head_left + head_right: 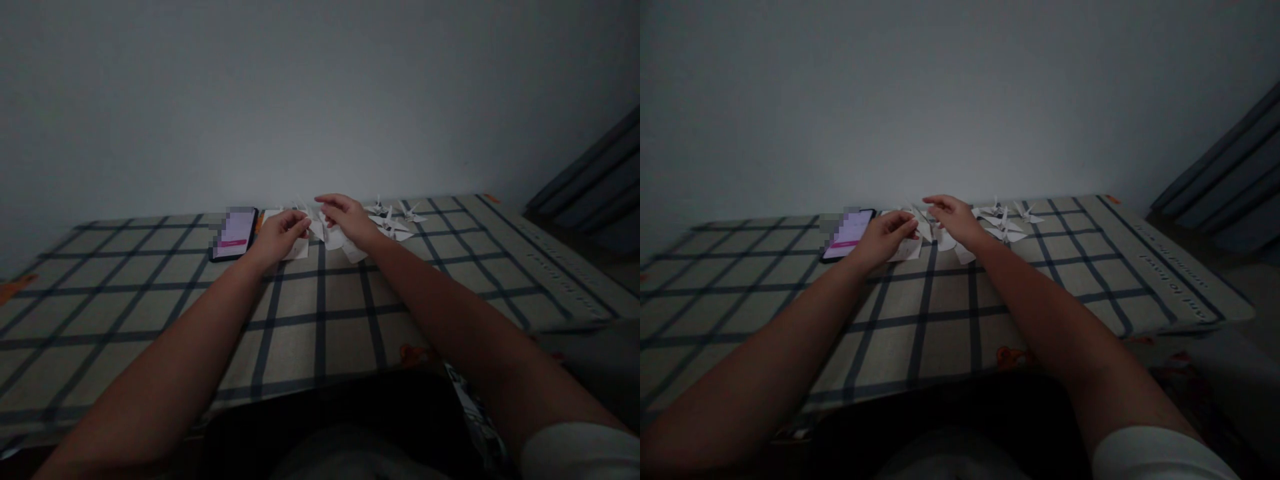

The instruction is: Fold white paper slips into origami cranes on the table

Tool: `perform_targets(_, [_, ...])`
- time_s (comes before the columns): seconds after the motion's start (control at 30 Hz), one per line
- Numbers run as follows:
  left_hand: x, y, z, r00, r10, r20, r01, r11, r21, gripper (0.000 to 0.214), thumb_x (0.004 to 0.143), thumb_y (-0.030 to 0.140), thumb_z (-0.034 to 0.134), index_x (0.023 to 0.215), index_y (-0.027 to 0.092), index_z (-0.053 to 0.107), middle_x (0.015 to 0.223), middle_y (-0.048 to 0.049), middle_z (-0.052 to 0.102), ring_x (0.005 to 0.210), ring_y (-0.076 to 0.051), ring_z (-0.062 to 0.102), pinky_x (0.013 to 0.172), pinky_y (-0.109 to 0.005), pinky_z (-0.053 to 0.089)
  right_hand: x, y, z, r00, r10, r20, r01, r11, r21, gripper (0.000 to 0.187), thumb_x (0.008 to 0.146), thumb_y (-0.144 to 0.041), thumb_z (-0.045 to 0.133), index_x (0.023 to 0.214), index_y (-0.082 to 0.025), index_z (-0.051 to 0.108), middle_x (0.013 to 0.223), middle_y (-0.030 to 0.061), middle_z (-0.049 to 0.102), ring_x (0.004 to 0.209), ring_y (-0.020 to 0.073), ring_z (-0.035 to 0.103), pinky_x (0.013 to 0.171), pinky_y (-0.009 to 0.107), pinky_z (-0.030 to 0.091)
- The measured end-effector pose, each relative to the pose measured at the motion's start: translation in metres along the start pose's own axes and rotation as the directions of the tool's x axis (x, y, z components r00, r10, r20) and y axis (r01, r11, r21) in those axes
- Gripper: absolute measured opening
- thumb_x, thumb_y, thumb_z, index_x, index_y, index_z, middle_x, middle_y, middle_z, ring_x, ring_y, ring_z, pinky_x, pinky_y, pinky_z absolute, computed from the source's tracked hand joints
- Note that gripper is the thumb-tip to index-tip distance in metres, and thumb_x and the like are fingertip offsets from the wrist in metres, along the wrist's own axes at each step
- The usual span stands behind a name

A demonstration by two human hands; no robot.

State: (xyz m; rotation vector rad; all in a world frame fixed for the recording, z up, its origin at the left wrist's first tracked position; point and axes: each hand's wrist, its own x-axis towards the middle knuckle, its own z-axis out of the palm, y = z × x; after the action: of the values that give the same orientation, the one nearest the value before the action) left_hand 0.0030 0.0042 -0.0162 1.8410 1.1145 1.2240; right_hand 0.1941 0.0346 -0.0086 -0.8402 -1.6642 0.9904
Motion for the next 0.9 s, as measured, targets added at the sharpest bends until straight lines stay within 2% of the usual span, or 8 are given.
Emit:
perform_targets(0.07, [0.0, 0.0, -0.001, 1.0, 0.002, 0.025, -0.002, 1.0, -0.008, 0.045, 0.075, 0.063, 0.071, 0.082, 0.018, 0.069, 0.076, -0.0032, 0.068, 0.071, -0.016, 0.064, 0.073, -0.029, 0.053, 0.0, 0.001, 0.001, 0.995, 0.055, 0.084, -0.057, 0.998, 0.029, 0.018, 0.085, -0.031, 0.062, 0.094, -0.018, 0.072, 0.086, 0.0021, 0.068, 0.073, 0.0122, 0.057, 0.065, 0.024, 0.047])
perform_targets(0.13, [0.0, 0.0, 0.0, 1.0, 0.0, 0.018, 0.0, 1.0, -0.01, 0.043, 0.076, 0.06, 0.072, 0.084, 0.018, 0.071, 0.079, -0.0039, 0.069, 0.072, -0.016, 0.064, 0.073, -0.029, 0.053, -0.001, 0.001, 0.002, 0.99, 0.078, 0.118, -0.084, 0.995, 0.045, 0.019, 0.084, -0.034, 0.064, 0.086, -0.016, 0.072, 0.082, 0.0023, 0.069, 0.071, 0.0121, 0.056, 0.064, 0.024, 0.047])
perform_targets(0.23, [0.001, 0.0, 0.001, 0.999, -0.021, -0.039, 0.02, 0.999, -0.04, 0.04, 0.074, 0.055, 0.075, 0.085, 0.017, 0.073, 0.084, -0.0049, 0.071, 0.073, -0.016, 0.064, 0.073, -0.029, 0.055, -0.002, -0.002, 0.001, 0.992, 0.084, 0.095, -0.092, 0.992, 0.088, 0.017, 0.081, -0.032, 0.068, 0.085, -0.016, 0.072, 0.079, 0.0014, 0.069, 0.07, 0.0117, 0.058, 0.066, 0.024, 0.048])
perform_targets(0.33, [0.001, -0.003, 0.002, 0.989, -0.037, -0.142, 0.028, 0.998, -0.062, 0.039, 0.068, 0.05, 0.08, 0.086, 0.017, 0.072, 0.085, -0.0046, 0.071, 0.071, -0.015, 0.064, 0.068, -0.027, 0.055, -0.004, -0.005, 0.001, 0.99, 0.105, 0.096, -0.115, 0.988, 0.106, 0.014, 0.079, -0.028, 0.07, 0.085, -0.016, 0.072, 0.079, 0.0017, 0.07, 0.071, 0.012, 0.06, 0.068, 0.025, 0.051])
perform_targets(0.5, [0.001, -0.005, 0.0, 0.968, -0.002, -0.251, 0.013, 0.999, 0.042, 0.029, 0.072, 0.043, 0.077, 0.085, 0.017, 0.073, 0.084, -0.0054, 0.073, 0.071, -0.016, 0.065, 0.066, -0.027, 0.055, -0.005, -0.005, 0.004, 0.992, 0.088, 0.085, -0.095, 0.991, 0.089, 0.014, 0.079, -0.03, 0.071, 0.081, -0.016, 0.069, 0.075, 0.0018, 0.068, 0.069, 0.0118, 0.06, 0.071, 0.027, 0.053])
perform_targets(0.67, [-0.004, 0.0, 0.0, 0.966, 0.138, -0.22, -0.066, 0.949, 0.307, 0.021, 0.078, 0.036, 0.068, 0.088, 0.019, 0.078, 0.093, -0.0064, 0.077, 0.087, -0.02, 0.069, 0.075, -0.028, 0.056, -0.004, 0.0, 0.006, 0.998, 0.057, 0.033, -0.058, 0.998, 0.034, 0.016, 0.078, -0.031, 0.072, 0.075, -0.017, 0.065, 0.071, 0.001, 0.066, 0.067, 0.0122, 0.06, 0.069, 0.027, 0.054])
perform_targets(0.8, [-0.007, 0.004, 0.003, 0.974, 0.134, -0.185, -0.063, 0.935, 0.348, 0.028, 0.082, 0.038, 0.063, 0.097, 0.021, 0.079, 0.101, -0.0064, 0.078, 0.094, -0.022, 0.07, 0.075, -0.027, 0.055, -0.004, 0.003, 0.007, 0.999, 0.047, 0.013, -0.047, 0.999, 0.012, 0.015, 0.079, -0.03, 0.07, 0.077, -0.017, 0.064, 0.072, 0.001, 0.066, 0.069, 0.0124, 0.06, 0.071, 0.028, 0.053])
perform_targets(0.9, [-0.008, 0.006, 0.004, 0.976, 0.16, -0.15, -0.096, 0.927, 0.363, 0.031, 0.084, 0.045, 0.063, 0.096, 0.021, 0.079, 0.1, -0.007, 0.078, 0.093, -0.022, 0.07, 0.071, -0.027, 0.054, -0.003, 0.005, 0.007, 0.999, 0.035, 0.033, -0.035, 0.999, -0.011, 0.015, 0.078, -0.03, 0.071, 0.079, -0.016, 0.066, 0.075, 0.0017, 0.066, 0.071, 0.0133, 0.06, 0.071, 0.028, 0.052])
